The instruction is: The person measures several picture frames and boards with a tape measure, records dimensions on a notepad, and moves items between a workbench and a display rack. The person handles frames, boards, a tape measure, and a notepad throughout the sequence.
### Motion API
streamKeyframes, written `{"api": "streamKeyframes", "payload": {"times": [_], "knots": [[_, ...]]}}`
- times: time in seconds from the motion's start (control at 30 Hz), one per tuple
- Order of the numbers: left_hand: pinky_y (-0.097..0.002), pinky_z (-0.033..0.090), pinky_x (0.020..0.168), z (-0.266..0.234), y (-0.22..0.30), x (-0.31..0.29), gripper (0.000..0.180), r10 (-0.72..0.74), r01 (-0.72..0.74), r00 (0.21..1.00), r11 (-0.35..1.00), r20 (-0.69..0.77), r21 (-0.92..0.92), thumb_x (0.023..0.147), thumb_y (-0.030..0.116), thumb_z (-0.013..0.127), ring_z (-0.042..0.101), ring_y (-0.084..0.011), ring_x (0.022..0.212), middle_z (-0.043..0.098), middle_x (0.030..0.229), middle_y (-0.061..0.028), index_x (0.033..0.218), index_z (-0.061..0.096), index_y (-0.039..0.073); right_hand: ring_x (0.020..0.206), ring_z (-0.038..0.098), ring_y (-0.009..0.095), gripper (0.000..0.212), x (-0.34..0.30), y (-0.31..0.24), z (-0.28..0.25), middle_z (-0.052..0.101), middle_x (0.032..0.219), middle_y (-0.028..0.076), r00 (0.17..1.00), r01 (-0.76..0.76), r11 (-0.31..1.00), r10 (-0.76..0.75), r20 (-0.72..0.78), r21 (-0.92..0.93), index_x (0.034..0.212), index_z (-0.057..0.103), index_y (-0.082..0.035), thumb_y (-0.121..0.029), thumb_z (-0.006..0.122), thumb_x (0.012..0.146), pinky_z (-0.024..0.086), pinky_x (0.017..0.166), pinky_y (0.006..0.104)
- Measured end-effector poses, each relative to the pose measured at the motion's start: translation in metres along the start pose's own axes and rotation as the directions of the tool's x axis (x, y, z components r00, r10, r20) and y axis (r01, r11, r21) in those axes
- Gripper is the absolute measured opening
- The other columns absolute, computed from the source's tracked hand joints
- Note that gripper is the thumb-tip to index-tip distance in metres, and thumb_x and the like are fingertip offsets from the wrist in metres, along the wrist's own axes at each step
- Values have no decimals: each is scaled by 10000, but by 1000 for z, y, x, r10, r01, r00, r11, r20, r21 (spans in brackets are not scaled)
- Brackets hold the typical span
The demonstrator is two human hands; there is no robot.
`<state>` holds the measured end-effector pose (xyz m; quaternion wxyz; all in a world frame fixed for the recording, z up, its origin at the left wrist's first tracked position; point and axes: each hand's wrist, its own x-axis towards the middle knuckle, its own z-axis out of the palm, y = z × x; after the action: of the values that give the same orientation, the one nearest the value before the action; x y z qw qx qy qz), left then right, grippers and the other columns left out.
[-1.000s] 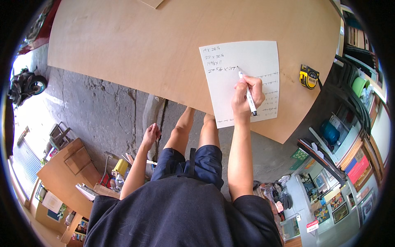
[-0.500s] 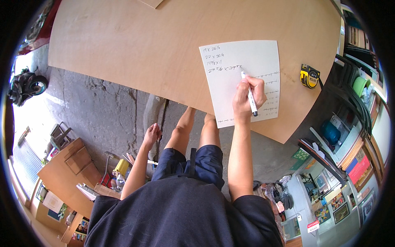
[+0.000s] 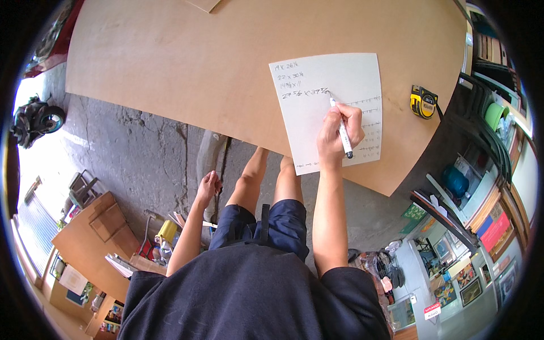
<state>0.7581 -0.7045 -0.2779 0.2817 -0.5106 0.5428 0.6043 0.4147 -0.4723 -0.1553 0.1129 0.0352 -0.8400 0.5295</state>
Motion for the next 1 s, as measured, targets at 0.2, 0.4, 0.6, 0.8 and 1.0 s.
{"api": "streamKeyframes", "payload": {"times": [0.2,0.4,0.6,0.8,1.0], "knots": [[-286,442,638,19,29,-32,356,37,-60,994,968,101,243,1019,337,466,529,-118,663,603,743,-42,917,592,19,641,511,94,66,5,11,-15,549,704,36,972,-208,911,232,-28,357,967,552,-30,-73,510,940,388,579,225],[-217,409,675,68,171,-136,253,429,-426,832,900,353,-90,1030,242,466,484,-53,750,538,799,27,1069,622,46,610,566,140,355,6,-74,-52,598,781,93,890,-358,817,152,430,452,941,572,-1,-326,449,1017,451,568,272],[-194,390,638,72,270,-231,266,663,-539,656,746,361,-390,1023,244,483,483,-41,703,549,769,33,1079,629,28,421,503,164,558,3,-208,-78,523,650,93,849,-406,710,61,524,575,814,545,1,-471,338,1027,408,403,248],[-226,429,647,55,289,-263,251,744,-674,560,665,365,-321,1024,208,469,534,-62,729,594,789,5,1074,623,16,434,519,110,575,12,-254,-87,544,616,57,840,-274,815,-55,540,510,789,560,-28,-501,333,1025,347,396,203],[-265,494,701,43,291,-279,254,747,-803,550,596,373,-11,1010,203,485,605,-101,745,638,778,-43,1048,620,-10,513,560,103,562,1,-262,-92,577,660,61,741,-319,828,-85,666,461,821,597,-22,-504,382,1013,406,462,219]]}}
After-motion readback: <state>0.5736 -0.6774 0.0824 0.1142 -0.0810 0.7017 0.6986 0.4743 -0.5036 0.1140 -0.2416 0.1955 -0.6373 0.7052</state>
